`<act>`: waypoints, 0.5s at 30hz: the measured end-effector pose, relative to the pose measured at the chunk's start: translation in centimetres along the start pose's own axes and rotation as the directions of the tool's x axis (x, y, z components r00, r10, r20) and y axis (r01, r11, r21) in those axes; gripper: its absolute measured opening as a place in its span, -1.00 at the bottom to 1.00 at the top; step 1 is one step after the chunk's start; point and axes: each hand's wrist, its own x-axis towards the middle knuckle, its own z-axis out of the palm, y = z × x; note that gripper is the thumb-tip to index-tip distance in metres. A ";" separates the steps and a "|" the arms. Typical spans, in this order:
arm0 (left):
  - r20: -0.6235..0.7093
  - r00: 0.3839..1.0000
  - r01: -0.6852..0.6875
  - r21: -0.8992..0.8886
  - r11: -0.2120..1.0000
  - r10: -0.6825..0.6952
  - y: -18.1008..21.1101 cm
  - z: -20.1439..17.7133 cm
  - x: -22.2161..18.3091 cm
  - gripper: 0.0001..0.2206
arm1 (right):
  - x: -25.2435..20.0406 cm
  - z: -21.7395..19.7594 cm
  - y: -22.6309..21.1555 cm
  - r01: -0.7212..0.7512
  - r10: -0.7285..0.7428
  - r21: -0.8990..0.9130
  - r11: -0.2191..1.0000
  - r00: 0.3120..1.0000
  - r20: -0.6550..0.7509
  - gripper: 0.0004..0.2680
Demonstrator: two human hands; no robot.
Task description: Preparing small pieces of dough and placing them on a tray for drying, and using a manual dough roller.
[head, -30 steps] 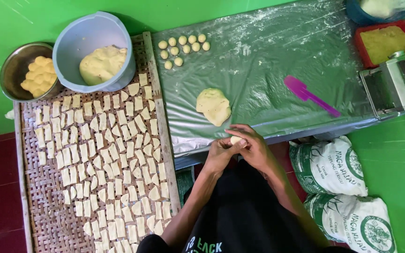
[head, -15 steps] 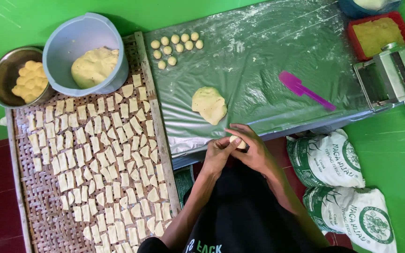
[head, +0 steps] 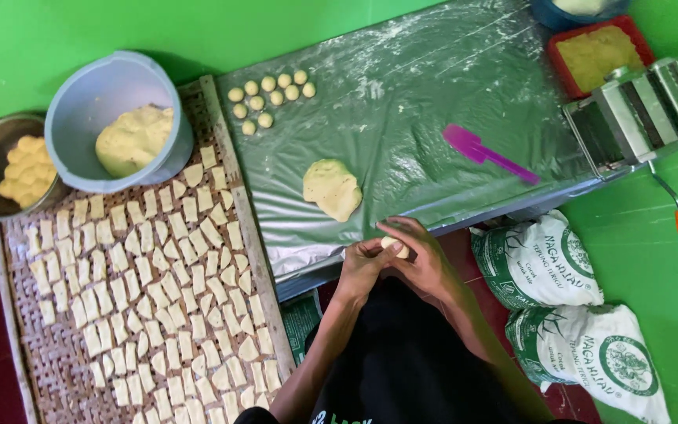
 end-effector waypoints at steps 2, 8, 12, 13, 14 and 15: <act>0.004 1.000 0.029 -0.006 1.000 -0.029 1.8 1.1 -0.8 -0.85 | -0.2 -0.2 -0.1 -0.028 0.028 0.019 0.999 0.999 -0.018 -0.60; 0.082 0.992 0.097 0.019 0.995 -0.098 1.4 3.2 -0.3 -0.79 | -3.0 -1.4 1.3 -0.130 0.132 0.023 0.991 0.985 -0.107 -0.72; 0.208 0.974 0.076 0.084 0.994 -0.092 -0.1 4.6 0.1 -0.77 | -5.1 -2.4 2.3 -0.174 0.179 0.047 0.984 0.973 -0.147 -0.70; 0.220 0.970 0.083 0.095 0.992 -0.103 -0.8 5.1 0.3 -0.77 | -5.5 -2.9 2.3 -0.182 0.188 0.047 0.982 0.969 -0.163 -0.70; 0.202 0.972 0.099 0.098 0.990 -0.117 -1.5 5.5 0.5 -0.77 | -5.9 -3.4 2.4 -0.178 0.182 0.044 0.983 0.970 -0.161 -0.67; 0.184 0.974 0.114 0.100 0.988 -0.131 -2.2 6.1 0.7 -0.77 | -6.3 -4.0 2.5 -0.173 0.177 0.042 0.984 0.971 -0.159 -0.63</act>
